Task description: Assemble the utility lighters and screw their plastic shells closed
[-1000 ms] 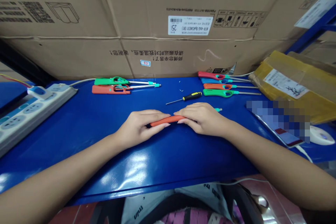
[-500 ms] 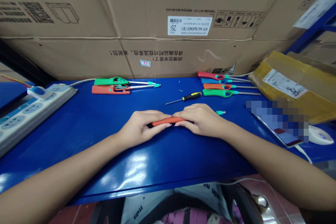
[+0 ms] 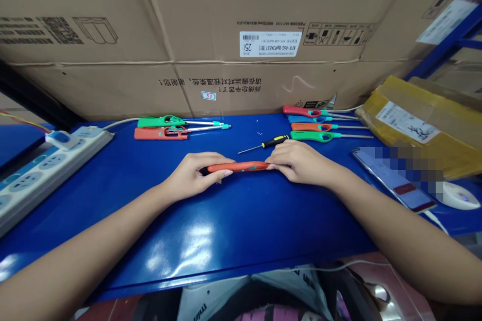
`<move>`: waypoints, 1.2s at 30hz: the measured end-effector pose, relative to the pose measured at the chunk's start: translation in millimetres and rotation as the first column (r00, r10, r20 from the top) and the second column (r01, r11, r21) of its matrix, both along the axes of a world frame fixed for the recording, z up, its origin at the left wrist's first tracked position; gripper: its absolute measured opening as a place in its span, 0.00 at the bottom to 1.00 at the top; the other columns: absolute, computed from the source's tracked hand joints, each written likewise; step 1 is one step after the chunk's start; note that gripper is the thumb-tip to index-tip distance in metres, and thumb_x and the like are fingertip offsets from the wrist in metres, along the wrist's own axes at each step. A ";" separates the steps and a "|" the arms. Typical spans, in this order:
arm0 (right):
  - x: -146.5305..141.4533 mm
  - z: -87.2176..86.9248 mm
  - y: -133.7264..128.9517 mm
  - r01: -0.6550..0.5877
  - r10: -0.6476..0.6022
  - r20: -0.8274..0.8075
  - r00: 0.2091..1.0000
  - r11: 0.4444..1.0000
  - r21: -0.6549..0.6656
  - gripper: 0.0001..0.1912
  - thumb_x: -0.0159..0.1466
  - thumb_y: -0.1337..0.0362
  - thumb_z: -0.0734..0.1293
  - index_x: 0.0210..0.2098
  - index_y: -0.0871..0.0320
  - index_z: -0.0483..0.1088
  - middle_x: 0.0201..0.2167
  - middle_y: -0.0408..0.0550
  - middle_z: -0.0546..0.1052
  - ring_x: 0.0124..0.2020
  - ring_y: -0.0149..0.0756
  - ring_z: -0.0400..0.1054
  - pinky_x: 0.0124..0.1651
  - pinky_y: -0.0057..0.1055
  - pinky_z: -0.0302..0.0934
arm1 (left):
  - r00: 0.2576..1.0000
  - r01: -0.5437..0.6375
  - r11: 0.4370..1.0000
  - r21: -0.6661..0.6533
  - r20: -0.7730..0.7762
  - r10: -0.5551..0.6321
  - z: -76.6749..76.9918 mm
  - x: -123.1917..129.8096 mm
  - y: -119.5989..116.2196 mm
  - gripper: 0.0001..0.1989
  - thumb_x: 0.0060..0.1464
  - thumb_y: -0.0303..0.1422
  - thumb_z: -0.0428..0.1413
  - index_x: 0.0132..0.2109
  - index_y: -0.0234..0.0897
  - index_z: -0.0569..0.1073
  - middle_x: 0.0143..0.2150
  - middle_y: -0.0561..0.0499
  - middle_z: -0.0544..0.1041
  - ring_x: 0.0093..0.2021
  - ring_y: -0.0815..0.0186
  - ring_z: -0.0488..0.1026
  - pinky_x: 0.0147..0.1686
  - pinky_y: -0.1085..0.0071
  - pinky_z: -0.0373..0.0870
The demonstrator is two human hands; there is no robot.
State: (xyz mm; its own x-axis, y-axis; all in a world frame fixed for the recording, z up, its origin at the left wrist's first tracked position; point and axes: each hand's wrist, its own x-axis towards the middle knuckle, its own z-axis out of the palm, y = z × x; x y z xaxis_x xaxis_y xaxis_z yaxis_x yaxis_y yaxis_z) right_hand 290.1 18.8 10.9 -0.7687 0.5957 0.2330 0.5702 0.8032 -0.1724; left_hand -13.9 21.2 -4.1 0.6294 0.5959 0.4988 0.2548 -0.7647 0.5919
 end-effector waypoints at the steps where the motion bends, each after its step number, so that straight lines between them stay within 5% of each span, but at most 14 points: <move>1: 0.2 0.7 -0.3 0.006 -0.006 -0.002 1.000 1.000 -0.008 0.12 0.72 0.65 0.63 0.43 0.58 0.80 0.36 0.49 0.84 0.39 0.41 0.76 0.46 0.38 0.65 | 1.000 -0.008 1.000 0.015 0.002 0.008 -1.3 -0.4 0.6 0.10 0.62 0.32 0.61 0.48 0.34 0.82 0.42 0.45 0.85 0.37 0.64 0.82 0.40 0.73 0.79; 7: -1.8 3.1 -4.5 0.029 -0.028 0.035 0.999 0.999 -0.040 0.13 0.69 0.58 0.68 0.48 0.60 0.78 0.43 0.53 0.82 0.43 0.44 0.76 0.48 0.39 0.66 | 0.999 -0.029 0.999 0.021 -0.013 0.029 -6.1 -2.5 3.2 0.12 0.60 0.32 0.63 0.50 0.34 0.83 0.45 0.44 0.85 0.44 0.61 0.84 0.48 0.72 0.79; 16: -4.5 -4.2 -6.1 -0.029 0.019 0.066 0.998 0.988 0.151 0.16 0.74 0.60 0.62 0.43 0.61 0.79 0.36 0.51 0.83 0.39 0.42 0.75 0.43 0.37 0.63 | 1.000 -0.023 0.998 -0.051 -0.001 0.023 -9.5 -1.7 3.6 0.13 0.61 0.33 0.63 0.51 0.36 0.82 0.49 0.45 0.85 0.48 0.60 0.83 0.51 0.72 0.78; 25: -12.6 -4.5 -11.2 0.039 -0.039 0.008 0.999 0.998 0.058 0.20 0.75 0.54 0.60 0.52 0.59 0.78 0.45 0.53 0.83 0.45 0.44 0.76 0.47 0.36 0.64 | 0.994 -0.103 0.992 -0.076 -0.047 0.100 -11.5 -1.8 5.5 0.17 0.60 0.39 0.63 0.54 0.38 0.81 0.51 0.45 0.84 0.49 0.59 0.82 0.54 0.68 0.77; 28: -12.6 -3.9 -10.0 0.061 -0.061 -0.030 0.998 0.998 -0.006 0.20 0.76 0.57 0.58 0.43 0.59 0.79 0.38 0.50 0.83 0.39 0.40 0.76 0.43 0.34 0.62 | 0.991 -0.129 0.975 -0.179 0.007 0.132 -8.0 -1.1 3.5 0.19 0.60 0.41 0.63 0.54 0.35 0.81 0.49 0.43 0.84 0.45 0.59 0.83 0.49 0.68 0.79; 31: -11.3 -3.0 -9.1 0.131 -0.132 -0.012 0.991 0.990 -0.053 0.21 0.76 0.58 0.57 0.35 0.59 0.77 0.33 0.51 0.81 0.35 0.39 0.73 0.38 0.33 0.58 | 0.995 -0.074 0.929 -0.362 0.041 0.095 -1.8 2.8 -2.0 0.19 0.65 0.43 0.58 0.50 0.31 0.81 0.36 0.44 0.85 0.32 0.64 0.82 0.37 0.72 0.81; 36: -18.9 -4.9 -16.2 0.182 -0.213 -0.098 0.972 0.948 -0.261 0.15 0.73 0.55 0.61 0.50 0.55 0.74 0.42 0.48 0.82 0.38 0.37 0.73 0.39 0.31 0.57 | 0.984 -0.091 0.827 -0.554 0.077 0.160 2.3 13.5 -15.8 0.20 0.64 0.45 0.58 0.46 0.29 0.81 0.30 0.46 0.84 0.29 0.65 0.81 0.34 0.74 0.79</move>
